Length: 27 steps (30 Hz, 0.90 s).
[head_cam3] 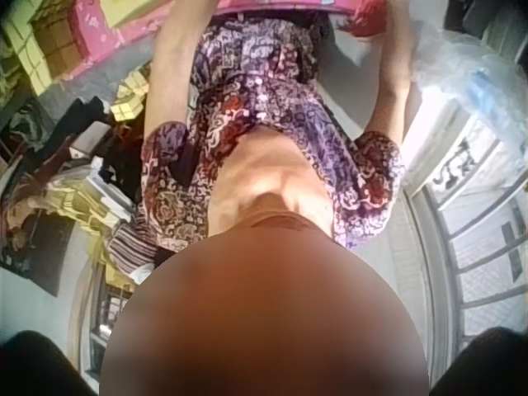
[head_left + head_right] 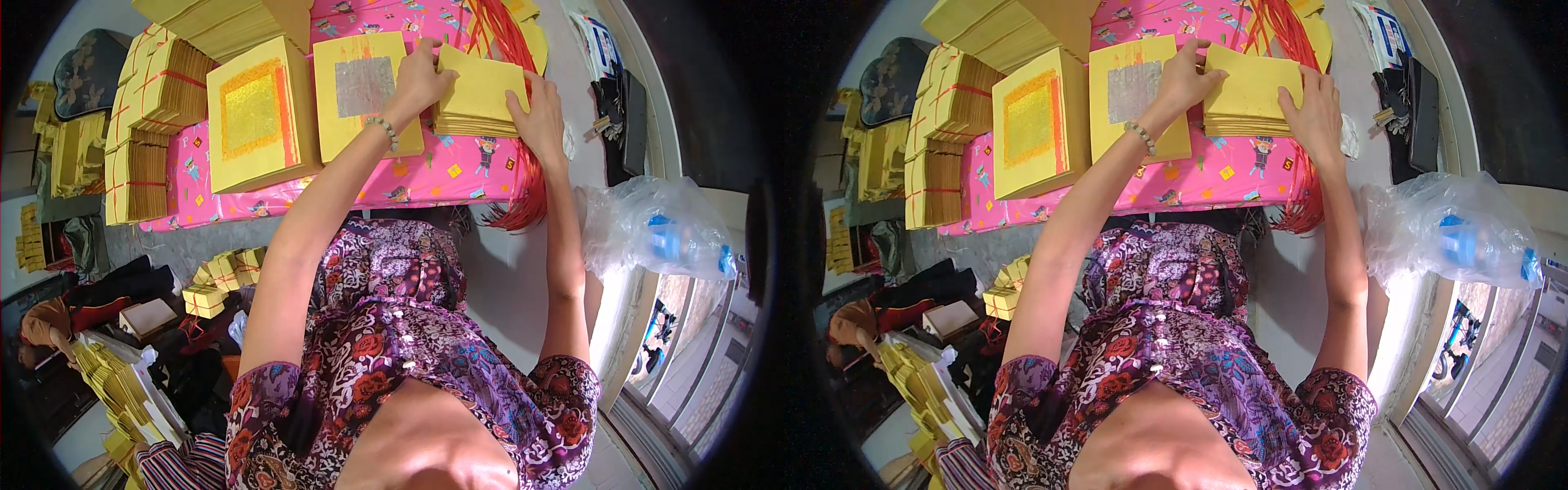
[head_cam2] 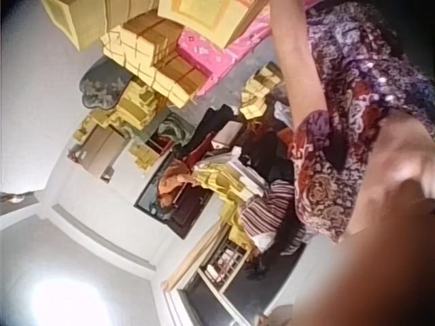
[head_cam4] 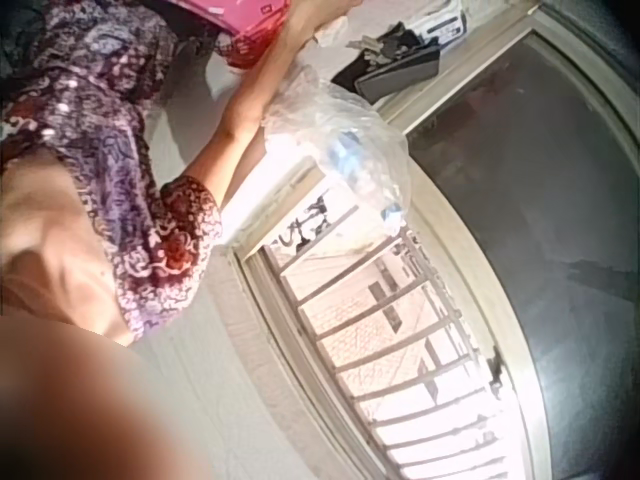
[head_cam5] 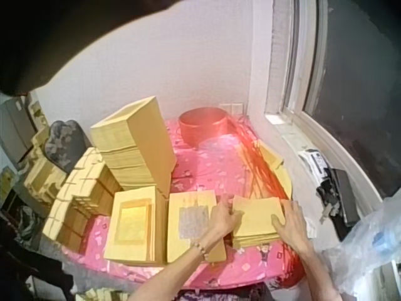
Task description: The recorder is aligning and stacking sheets of joss paper on a table in a workshop.
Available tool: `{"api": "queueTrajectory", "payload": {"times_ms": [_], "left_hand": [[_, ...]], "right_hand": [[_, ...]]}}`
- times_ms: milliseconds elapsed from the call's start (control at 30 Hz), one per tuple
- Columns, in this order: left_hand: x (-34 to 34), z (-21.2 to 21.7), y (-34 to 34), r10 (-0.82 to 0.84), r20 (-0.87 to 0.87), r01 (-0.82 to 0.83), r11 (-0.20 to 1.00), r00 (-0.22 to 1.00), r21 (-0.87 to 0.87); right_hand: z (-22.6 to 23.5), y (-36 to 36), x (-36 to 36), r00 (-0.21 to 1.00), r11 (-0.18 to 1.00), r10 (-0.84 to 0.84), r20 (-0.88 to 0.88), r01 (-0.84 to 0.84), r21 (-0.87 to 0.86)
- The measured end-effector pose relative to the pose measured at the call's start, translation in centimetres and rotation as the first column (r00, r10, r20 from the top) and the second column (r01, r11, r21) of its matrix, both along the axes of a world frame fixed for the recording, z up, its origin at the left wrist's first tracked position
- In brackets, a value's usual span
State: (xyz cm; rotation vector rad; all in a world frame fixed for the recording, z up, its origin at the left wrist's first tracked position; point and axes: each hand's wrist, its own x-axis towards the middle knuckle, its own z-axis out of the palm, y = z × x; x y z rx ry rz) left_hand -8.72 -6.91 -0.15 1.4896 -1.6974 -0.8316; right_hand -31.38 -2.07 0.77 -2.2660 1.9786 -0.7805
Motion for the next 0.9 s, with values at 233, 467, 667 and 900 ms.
{"api": "queueTrajectory", "payload": {"times_ms": [233,467,667,900], "left_hand": [[-0.4,-1.1,0.8,0.088,0.134,-0.052,0.966,0.987,-0.254],[0.3,-0.5,1.4,-0.038,0.219,0.135,0.884,0.975,-0.447],[0.1,-0.4,0.8,-0.131,0.199,0.183,0.946,0.971,-0.266],[0.3,-0.8,0.4,-0.09,0.216,0.164,0.923,0.972,-0.35]], "right_hand": [[-3.6,-1.3,-1.8,0.963,0.984,0.16,0.216,-0.173,0.044],[-3.6,-2.3,-2.7,0.866,0.964,0.14,0.48,-0.231,0.134],[-1.0,-1.3,-3.3,0.869,0.942,0.126,0.478,-0.256,0.216],[-0.6,1.2,-3.1,0.697,0.876,0.084,0.712,-0.392,0.281]]}}
